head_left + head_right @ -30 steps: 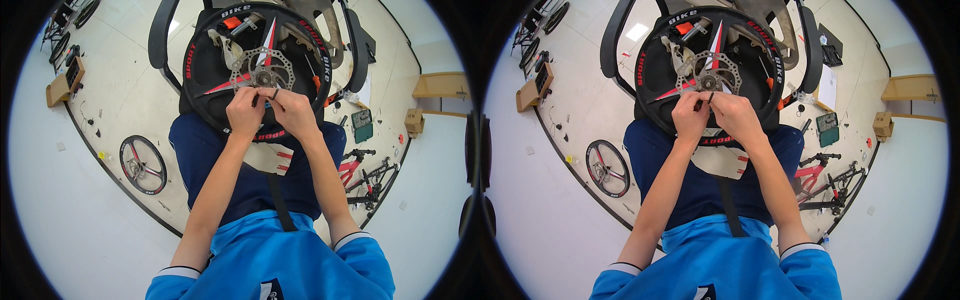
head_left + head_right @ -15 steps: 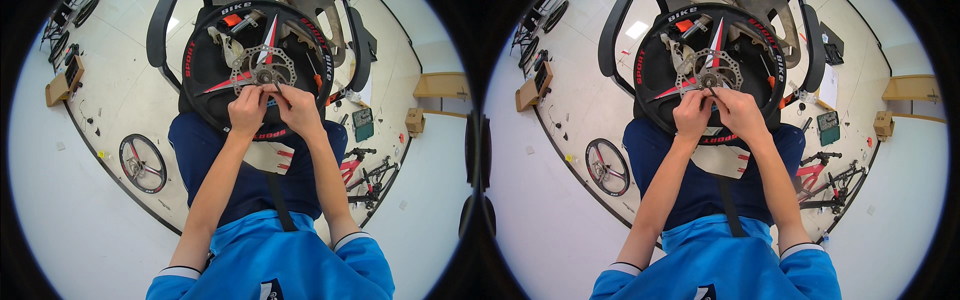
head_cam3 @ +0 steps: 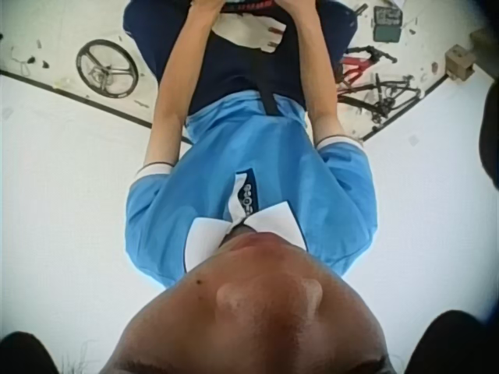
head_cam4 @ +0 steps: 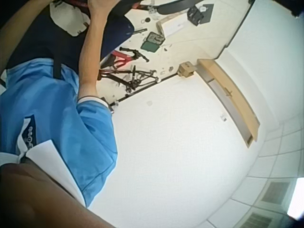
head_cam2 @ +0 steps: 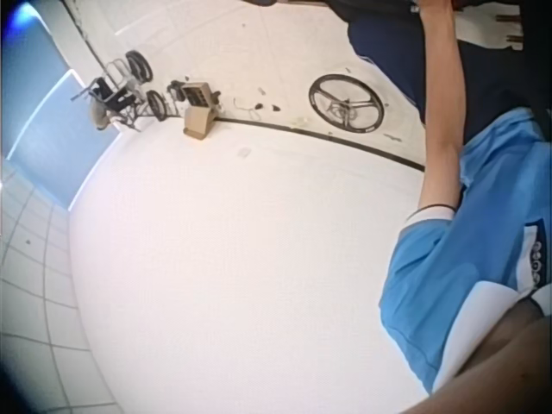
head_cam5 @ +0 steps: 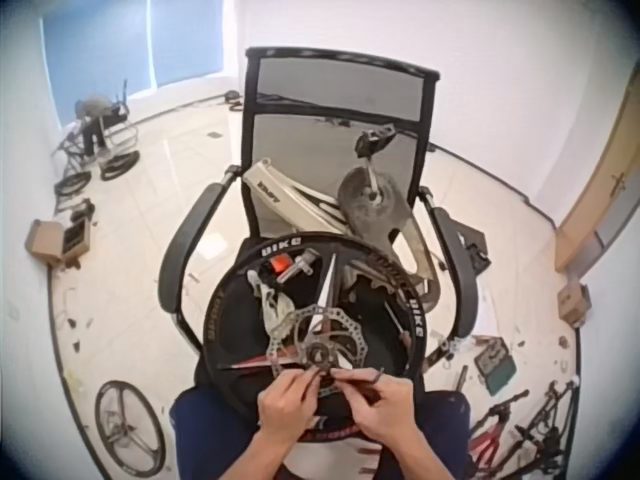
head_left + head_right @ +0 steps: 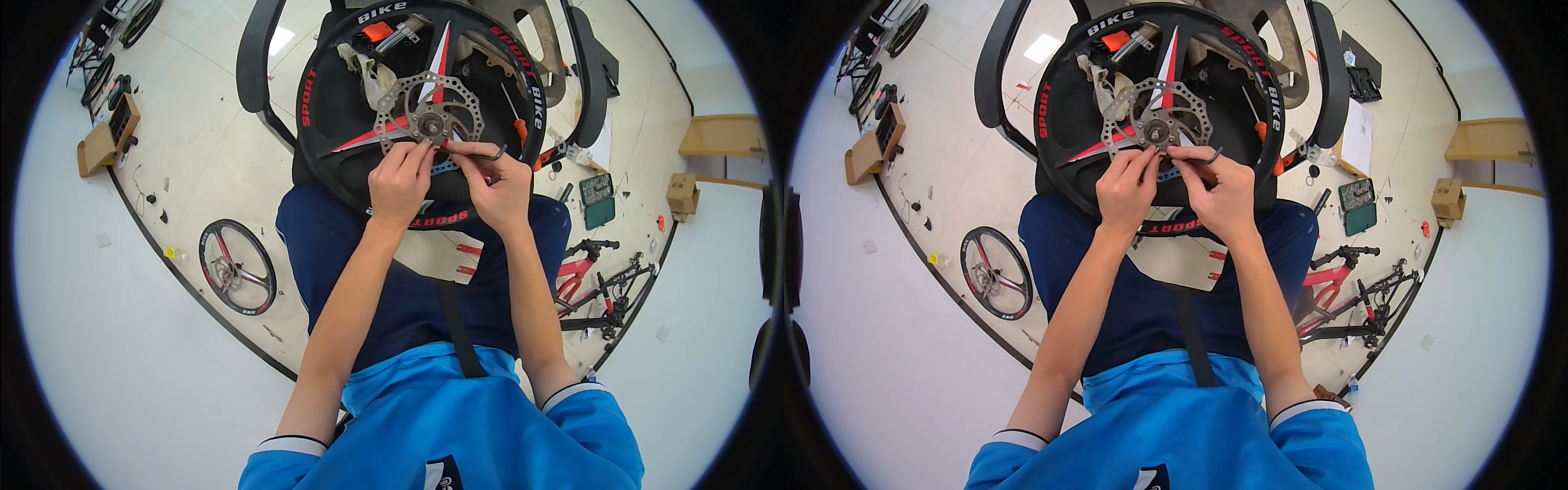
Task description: The person installs a bicycle chain onto a disc brake rotor mounted on a wheel hub. They thread the chain through the rotor's cutouts and secure it by hand, repeatedly adjusting the chain's position.
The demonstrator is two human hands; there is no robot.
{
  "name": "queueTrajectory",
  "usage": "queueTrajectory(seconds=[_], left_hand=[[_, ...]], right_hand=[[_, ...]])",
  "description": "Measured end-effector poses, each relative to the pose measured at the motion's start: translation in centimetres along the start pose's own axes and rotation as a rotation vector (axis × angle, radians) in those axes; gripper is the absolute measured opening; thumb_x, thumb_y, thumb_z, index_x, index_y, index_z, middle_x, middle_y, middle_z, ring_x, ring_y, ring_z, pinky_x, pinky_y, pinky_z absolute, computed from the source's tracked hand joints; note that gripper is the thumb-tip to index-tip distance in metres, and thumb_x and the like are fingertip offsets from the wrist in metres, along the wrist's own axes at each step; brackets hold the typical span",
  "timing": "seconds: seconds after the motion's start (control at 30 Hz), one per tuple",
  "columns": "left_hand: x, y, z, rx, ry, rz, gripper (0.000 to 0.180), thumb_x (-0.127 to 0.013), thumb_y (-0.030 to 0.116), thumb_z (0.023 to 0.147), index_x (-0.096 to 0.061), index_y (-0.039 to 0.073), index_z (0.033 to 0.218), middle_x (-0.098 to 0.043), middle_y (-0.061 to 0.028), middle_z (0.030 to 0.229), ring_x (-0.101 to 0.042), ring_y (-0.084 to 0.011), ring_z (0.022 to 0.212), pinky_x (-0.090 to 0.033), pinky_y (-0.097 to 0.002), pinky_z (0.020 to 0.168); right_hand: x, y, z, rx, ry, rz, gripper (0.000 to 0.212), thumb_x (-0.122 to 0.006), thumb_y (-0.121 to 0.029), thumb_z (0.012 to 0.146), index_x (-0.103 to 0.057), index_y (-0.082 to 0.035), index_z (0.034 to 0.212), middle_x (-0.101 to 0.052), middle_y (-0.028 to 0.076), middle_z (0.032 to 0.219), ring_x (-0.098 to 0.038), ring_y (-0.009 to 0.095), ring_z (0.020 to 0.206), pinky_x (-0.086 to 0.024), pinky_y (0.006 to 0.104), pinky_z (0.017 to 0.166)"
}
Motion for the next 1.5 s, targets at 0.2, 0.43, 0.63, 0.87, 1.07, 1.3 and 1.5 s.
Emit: queueTrajectory(seconds=[0.2,0.43,0.63,0.87,1.07,1.3,1.5], left_hand=[[0.0,0.3,0.3,-0.023,0.017,0.021,0.016,-0.081,0.004,0.083,-0.077,0.003,0.099,-0.069,-0.0055,0.086,-0.067,-0.0207,0.063,-0.054,-0.0308,0.055],[0.1,0.7,0.5,-0.013,0.011,0.040,0.016,-0.081,0.005,0.083,-0.076,0.003,0.098,-0.068,-0.0058,0.087,-0.068,-0.0219,0.066,-0.054,-0.0316,0.057],[-0.3,0.6,0.8,0.015,-0.053,0.049,0.016,-0.080,0.006,0.084,-0.077,0.003,0.098,-0.067,-0.0065,0.087,-0.068,-0.0230,0.068,-0.054,-0.0325,0.060],[-0.3,0.9,1.1,-0.037,-0.068,0.073,0.015,-0.080,0.007,0.084,-0.077,0.003,0.098,-0.067,-0.0064,0.086,-0.068,-0.0237,0.068,-0.054,-0.0330,0.060],[-0.6,0.9,1.4,-0.112,-0.099,0.061,0.014,-0.080,0.008,0.084,-0.075,0.003,0.097,-0.067,-0.0067,0.088,-0.068,-0.0246,0.070,-0.055,-0.0336,0.060],[0.0,1.2,1.5,-0.124,-0.098,0.043,0.014,-0.079,0.005,0.085,-0.074,0.002,0.097,-0.069,-0.0078,0.088,-0.069,-0.0236,0.071,-0.055,-0.0328,0.061],[0.9,0.1,1.0,0.123,-0.064,-0.098,0.013,-0.078,0.000,0.083,-0.073,0.000,0.096,-0.072,-0.0087,0.087,-0.066,-0.0166,0.064,-0.052,-0.0277,0.059]], right_hand=[[0.5,0.4,0.3,-0.001,0.051,0.048,0.014,-0.071,0.006,0.090,-0.073,0.004,0.104,-0.078,0.012,0.099,-0.076,0.017,0.090,-0.060,0.0264,0.080],[0.7,1.0,-0.1,-0.021,0.051,0.069,0.014,-0.071,0.005,0.091,-0.073,0.004,0.105,-0.078,0.012,0.100,-0.076,0.017,0.091,-0.060,0.0265,0.081],[1.1,1.3,-0.6,-0.056,0.035,0.064,0.015,-0.070,0.005,0.091,-0.073,0.004,0.105,-0.078,0.012,0.100,-0.076,0.018,0.092,-0.060,0.0269,0.083],[1.4,1.0,-0.7,-0.049,0.052,0.093,0.015,-0.070,0.005,0.091,-0.072,0.005,0.106,-0.078,0.012,0.100,-0.076,0.018,0.092,-0.060,0.0273,0.084],[1.2,1.0,-0.6,-0.056,0.046,0.082,0.014,-0.070,0.004,0.091,-0.072,0.005,0.105,-0.078,0.012,0.100,-0.076,0.018,0.093,-0.060,0.0278,0.085],[1.2,1.2,-0.8,-0.062,0.053,0.100,0.014,-0.069,0.004,0.091,-0.072,0.005,0.105,-0.078,0.012,0.099,-0.076,0.018,0.093,-0.060,0.0277,0.085],[2.0,1.7,-1.3,-0.086,0.067,0.120,0.014,-0.069,0.004,0.091,-0.072,0.005,0.105,-0.078,0.011,0.099,-0.076,0.017,0.093,-0.059,0.0268,0.085]])
Point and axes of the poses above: each hand's wrist, its own z-axis towards the middle knuckle, its own x-axis out of the back of the hand, y = z × x, the point moved 10 cm from there along z, towards the middle knuckle
